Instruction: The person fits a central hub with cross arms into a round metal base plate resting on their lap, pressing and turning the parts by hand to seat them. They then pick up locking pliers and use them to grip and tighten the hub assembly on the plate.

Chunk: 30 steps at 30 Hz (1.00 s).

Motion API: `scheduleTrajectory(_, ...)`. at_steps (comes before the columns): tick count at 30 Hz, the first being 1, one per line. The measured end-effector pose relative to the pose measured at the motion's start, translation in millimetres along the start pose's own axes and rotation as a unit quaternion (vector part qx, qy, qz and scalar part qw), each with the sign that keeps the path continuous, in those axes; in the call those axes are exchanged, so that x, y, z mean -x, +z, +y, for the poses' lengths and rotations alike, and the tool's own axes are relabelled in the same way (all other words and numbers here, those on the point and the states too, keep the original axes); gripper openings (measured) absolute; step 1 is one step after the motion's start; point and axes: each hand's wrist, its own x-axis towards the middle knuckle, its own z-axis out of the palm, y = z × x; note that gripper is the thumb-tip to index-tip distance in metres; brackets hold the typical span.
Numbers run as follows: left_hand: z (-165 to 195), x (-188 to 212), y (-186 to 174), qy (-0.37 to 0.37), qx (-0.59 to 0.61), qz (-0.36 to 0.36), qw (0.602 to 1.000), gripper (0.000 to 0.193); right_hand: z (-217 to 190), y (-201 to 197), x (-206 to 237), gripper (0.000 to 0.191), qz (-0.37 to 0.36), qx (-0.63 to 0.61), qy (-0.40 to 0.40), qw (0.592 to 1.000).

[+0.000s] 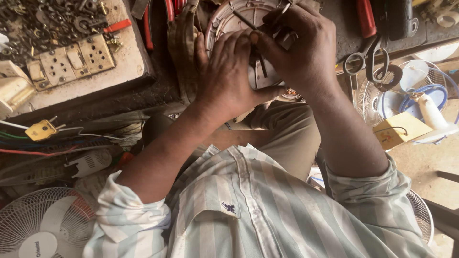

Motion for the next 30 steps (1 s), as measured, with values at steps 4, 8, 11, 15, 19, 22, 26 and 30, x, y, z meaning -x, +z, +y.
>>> scheduleTrajectory(4,3.7,2.7,4.0,-0.014,-0.022,0.012,1.000,0.101,-0.2,-2.3,-2.4,0.018,-0.025,-0.030,0.029,0.999)
scheduleTrajectory(8,-0.6,2.9,3.7,-0.013,-0.005,-0.008,1.000,0.092,-1.9,-3.9,-5.4,0.017,-0.033,-0.055,0.029,0.998)
scheduleTrajectory(11,-2.1,0.9,1.8,-0.015,0.020,-0.016,1.000,0.094,-1.9,-5.1,-7.4,0.016,-0.032,-0.050,0.013,0.998)
scheduleTrajectory(15,-1.7,-1.1,-0.2,-0.036,0.002,-0.041,0.998,0.084,1.7,-6.3,-7.8,0.017,-0.035,-0.035,-0.023,0.999)
scheduleTrajectory(19,-0.2,-1.5,0.2,-0.029,0.001,-0.020,0.999,0.082,6.2,-5.4,-5.2,0.018,-0.052,-0.073,0.031,0.995)
scheduleTrajectory(22,-1.3,-4.3,1.4,-0.033,0.000,-0.027,0.999,0.083,9.2,-3.6,-3.7,0.018,-0.057,-0.115,0.055,0.990)
scheduleTrajectory(26,-5.1,-13.2,1.4,-0.011,-0.024,-0.025,0.999,0.078,14.2,-5.2,-5.0,0.017,-0.059,-0.100,0.051,0.992)
scheduleTrajectory(30,-9.1,-17.6,-3.3,-0.014,0.000,-0.080,0.997,0.077,20.2,-7.0,-5.2,0.020,-0.072,-0.105,0.068,0.990)
